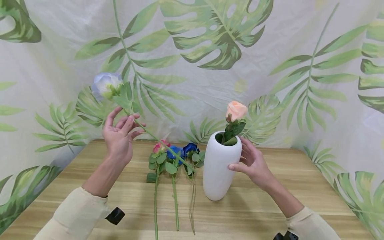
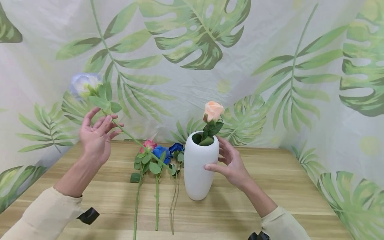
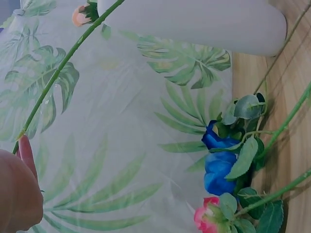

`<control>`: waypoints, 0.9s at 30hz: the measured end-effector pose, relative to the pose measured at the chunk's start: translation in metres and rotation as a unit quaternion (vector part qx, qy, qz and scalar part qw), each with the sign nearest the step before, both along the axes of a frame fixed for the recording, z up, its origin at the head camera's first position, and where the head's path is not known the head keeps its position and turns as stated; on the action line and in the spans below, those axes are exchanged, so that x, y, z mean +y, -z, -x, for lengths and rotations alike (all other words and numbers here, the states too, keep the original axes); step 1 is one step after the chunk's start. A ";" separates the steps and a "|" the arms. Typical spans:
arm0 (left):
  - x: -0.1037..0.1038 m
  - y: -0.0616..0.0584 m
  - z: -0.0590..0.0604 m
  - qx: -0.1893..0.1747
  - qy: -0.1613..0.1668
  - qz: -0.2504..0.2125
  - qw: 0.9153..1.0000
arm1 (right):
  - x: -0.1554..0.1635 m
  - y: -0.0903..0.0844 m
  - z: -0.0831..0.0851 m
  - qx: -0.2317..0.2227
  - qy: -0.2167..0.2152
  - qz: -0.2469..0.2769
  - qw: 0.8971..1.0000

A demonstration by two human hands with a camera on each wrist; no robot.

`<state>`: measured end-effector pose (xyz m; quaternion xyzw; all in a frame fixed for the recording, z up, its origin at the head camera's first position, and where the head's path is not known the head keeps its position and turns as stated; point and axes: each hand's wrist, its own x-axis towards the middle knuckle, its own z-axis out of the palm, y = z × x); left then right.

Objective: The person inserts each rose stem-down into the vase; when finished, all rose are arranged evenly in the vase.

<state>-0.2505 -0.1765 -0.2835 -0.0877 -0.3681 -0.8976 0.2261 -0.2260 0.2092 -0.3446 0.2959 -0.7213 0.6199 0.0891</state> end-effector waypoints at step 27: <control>0.038 -0.030 0.012 0.067 -0.042 -0.046 0.996 | 0.000 -0.001 0.001 -0.006 -0.001 0.005 1.000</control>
